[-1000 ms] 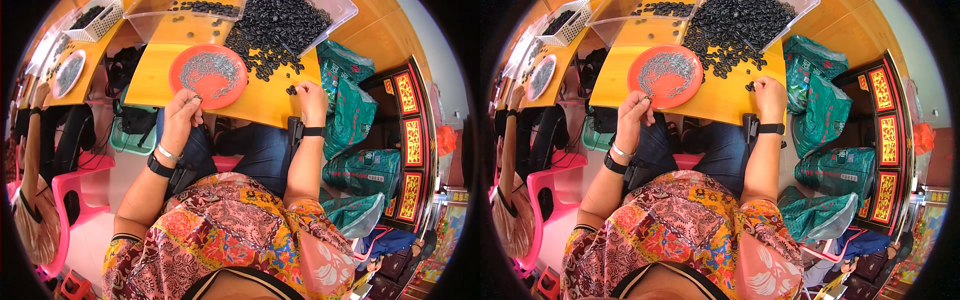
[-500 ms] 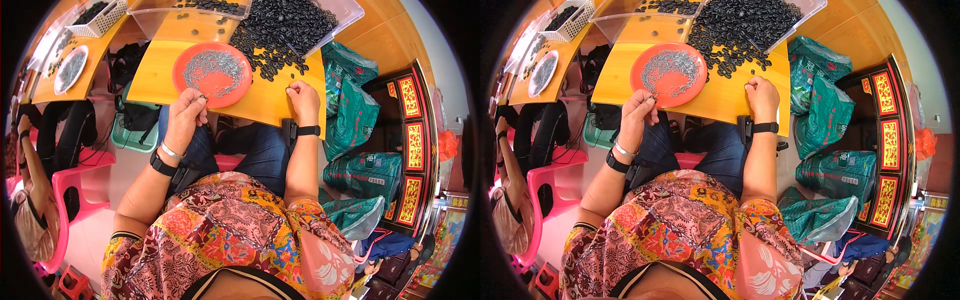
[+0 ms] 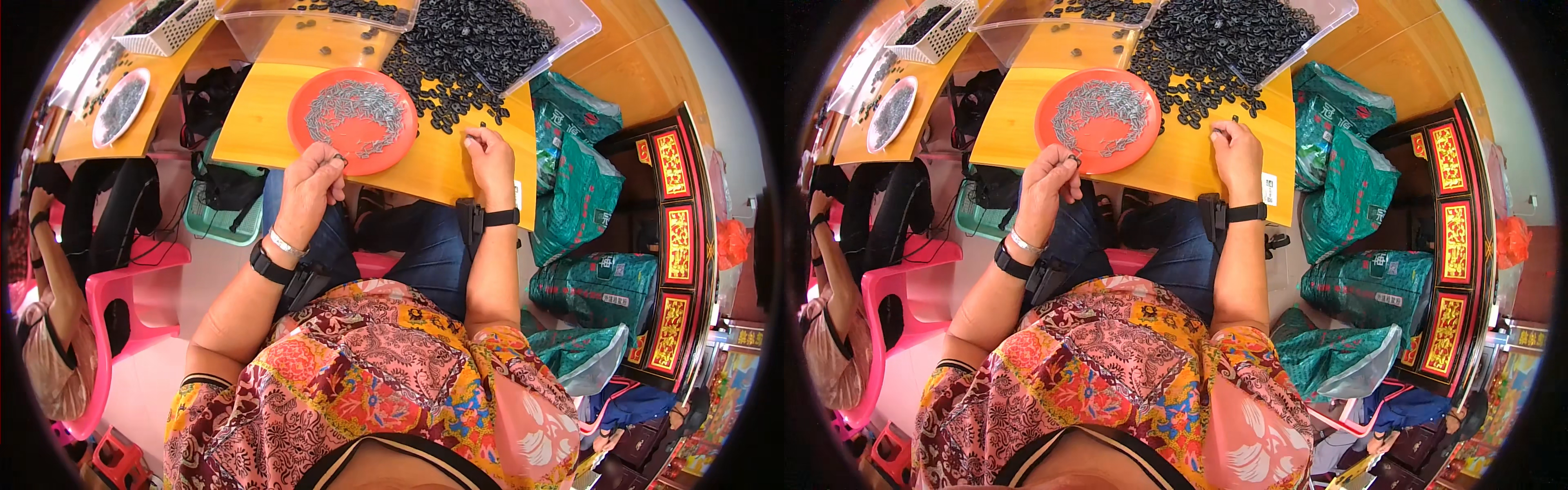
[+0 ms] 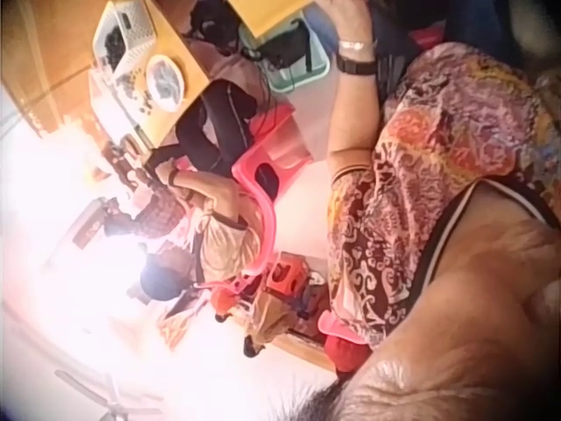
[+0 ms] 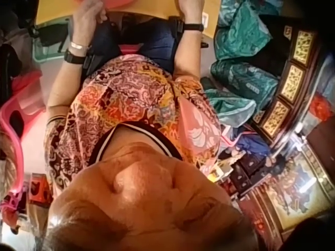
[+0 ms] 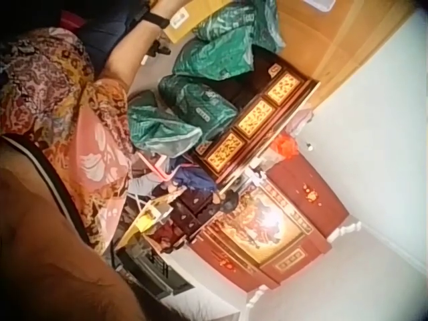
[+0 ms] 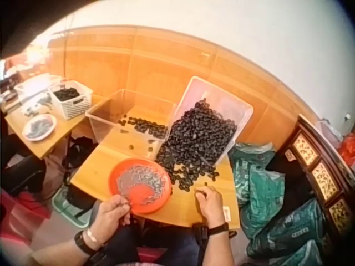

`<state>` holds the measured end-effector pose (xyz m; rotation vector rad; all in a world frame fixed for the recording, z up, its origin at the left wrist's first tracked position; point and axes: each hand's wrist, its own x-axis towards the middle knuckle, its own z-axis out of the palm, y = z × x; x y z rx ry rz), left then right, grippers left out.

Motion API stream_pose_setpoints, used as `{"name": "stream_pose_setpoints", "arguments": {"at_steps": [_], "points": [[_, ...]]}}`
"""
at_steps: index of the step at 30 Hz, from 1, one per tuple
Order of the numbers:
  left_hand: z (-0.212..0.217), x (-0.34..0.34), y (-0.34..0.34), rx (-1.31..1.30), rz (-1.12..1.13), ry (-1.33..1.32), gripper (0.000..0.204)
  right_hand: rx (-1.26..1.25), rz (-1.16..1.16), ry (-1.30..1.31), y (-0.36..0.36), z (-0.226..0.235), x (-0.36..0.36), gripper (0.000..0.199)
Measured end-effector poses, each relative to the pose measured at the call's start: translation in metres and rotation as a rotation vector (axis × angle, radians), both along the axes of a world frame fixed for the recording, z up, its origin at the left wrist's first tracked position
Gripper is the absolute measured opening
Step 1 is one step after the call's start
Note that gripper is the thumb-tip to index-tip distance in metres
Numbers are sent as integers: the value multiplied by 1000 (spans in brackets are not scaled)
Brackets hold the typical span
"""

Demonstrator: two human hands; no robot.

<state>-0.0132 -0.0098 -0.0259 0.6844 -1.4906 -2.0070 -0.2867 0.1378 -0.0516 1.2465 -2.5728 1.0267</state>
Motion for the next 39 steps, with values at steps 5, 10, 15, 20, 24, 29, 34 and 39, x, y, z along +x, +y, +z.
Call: {"name": "stream_pose_setpoints", "arguments": {"at_steps": [5,10,15,20,24,29,34,39], "points": [[-2,2,-1,-7,4,-19,11,-301,110,-739,-14,10,20,15],[0,0,0,4,-2,-10,12,-206,92,-386,-22,-1,29,15],[1,0,0,12,2,-8,11,-211,57,-395,-24,-2,34,15],[0,1,1,24,-5,-10,11,-488,186,-1073,-29,12,53,12],[1,1,1,22,-5,-18,11,-534,263,-1297,-38,19,79,8],[2,1,2,79,-22,-19,11,-538,314,-1557,-46,24,114,8],[1,-1,4,67,-64,-46,11,-531,329,-1708,-48,21,132,8],[-4,-1,3,73,-68,-34,11,-525,294,-1605,-49,22,142,8]]}}
